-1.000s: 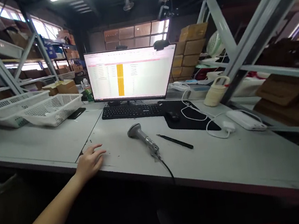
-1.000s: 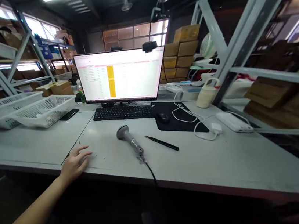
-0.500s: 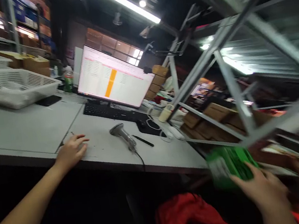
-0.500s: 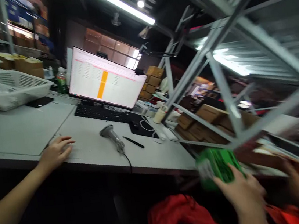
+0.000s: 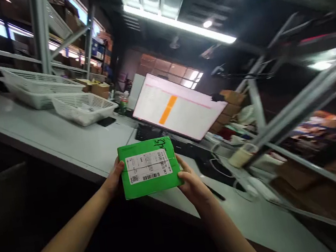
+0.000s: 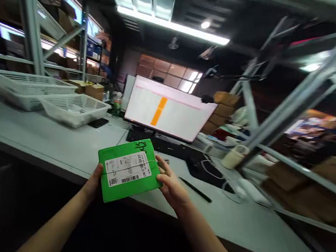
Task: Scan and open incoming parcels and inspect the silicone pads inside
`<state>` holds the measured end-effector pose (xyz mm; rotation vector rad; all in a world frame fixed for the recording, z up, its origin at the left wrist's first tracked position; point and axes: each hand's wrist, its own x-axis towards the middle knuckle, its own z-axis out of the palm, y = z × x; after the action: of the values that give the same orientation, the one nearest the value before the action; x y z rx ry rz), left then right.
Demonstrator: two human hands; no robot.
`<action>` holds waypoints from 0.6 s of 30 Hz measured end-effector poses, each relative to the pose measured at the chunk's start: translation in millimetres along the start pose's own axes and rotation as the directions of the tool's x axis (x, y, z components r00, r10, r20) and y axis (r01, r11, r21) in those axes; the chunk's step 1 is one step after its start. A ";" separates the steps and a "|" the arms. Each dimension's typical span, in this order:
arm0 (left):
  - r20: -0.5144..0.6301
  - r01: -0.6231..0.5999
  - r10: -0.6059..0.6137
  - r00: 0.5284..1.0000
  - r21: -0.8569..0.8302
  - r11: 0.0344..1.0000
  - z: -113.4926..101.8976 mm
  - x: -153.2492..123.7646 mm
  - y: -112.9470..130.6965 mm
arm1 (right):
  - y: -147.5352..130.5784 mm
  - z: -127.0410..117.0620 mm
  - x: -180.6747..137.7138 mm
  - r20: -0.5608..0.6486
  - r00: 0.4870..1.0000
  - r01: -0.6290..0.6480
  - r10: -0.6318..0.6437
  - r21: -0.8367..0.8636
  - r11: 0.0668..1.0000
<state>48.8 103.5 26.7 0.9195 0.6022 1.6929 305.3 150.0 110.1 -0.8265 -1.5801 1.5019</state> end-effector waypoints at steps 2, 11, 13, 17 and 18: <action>-0.151 0.026 -0.040 0.988 -0.094 0.995 -5.1 -2.8 8.8 | 9.5 11.1 20.8 0.060 0.998 0.045 -0.037 -0.132 0.990; -0.355 -0.097 0.057 0.933 -0.098 0.990 -21.6 20.6 22.1 | 7.1 -79.8 49.1 -0.299 0.946 -0.199 -0.122 -0.838 0.507; -0.357 -0.152 0.114 0.927 -0.081 0.985 -24.1 21.6 18.2 | 15.4 -85.7 44.7 -0.352 0.919 -0.381 0.177 -0.681 0.625; -0.346 -0.230 0.210 0.914 -0.015 0.973 -29.8 19.4 13.0 | 18.5 -79.7 40.6 -0.329 0.866 -0.497 0.376 -0.492 0.715; -0.354 -0.251 0.235 0.905 0.001 0.968 -30.3 17.9 12.1 | 15.5 -77.1 40.7 -0.314 0.863 -0.505 0.397 -0.484 0.715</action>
<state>14.8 118.4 23.5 0.6819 0.7051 2.1136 352.5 223.9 98.1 -1.7534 -1.7693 1.2190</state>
